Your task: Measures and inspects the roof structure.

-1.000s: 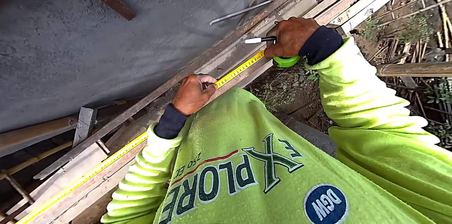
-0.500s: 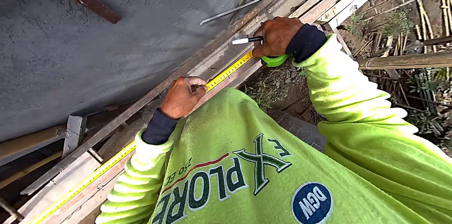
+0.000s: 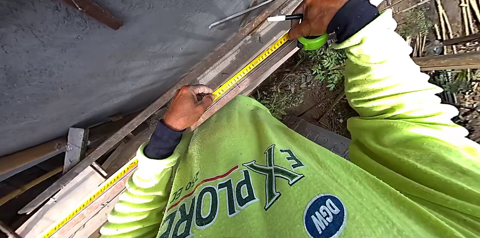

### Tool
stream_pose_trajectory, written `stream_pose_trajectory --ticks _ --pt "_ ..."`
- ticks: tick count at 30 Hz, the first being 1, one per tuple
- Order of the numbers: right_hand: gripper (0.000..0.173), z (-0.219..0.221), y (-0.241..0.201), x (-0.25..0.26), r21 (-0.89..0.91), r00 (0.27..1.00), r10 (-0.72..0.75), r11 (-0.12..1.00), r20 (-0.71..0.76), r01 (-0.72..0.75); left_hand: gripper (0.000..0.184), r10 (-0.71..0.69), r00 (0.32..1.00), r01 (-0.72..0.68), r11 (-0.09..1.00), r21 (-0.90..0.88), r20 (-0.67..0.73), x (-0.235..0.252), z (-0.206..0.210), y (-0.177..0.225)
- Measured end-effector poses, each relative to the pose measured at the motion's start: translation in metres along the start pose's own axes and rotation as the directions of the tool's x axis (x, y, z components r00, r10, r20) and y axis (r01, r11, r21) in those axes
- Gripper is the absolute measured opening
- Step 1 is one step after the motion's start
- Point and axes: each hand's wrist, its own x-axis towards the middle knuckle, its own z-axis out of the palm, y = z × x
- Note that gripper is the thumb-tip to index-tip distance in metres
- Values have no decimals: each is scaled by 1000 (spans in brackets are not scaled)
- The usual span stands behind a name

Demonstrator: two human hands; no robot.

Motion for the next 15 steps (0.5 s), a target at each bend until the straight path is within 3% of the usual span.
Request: stream_pose_trajectory --ticks 4,7,10,15 --pt "36 -3 9 2 29 1000 6 1000 -6 -6 15 71 996 -70 997 14 -46 -13 5 -9" --pt "37 -1 11 5 35 1000 9 999 -8 -8 15 47 998 -46 999 22 -44 -9 4 -2" --pt "37 0 12 7 29 1000 -8 1000 -3 8 16 -26 999 25 999 48 21 9 1 13" --pt "38 1 12 8 3 1000 2 1000 9 -2 18 8 991 -27 990 140 136 52 8 54"
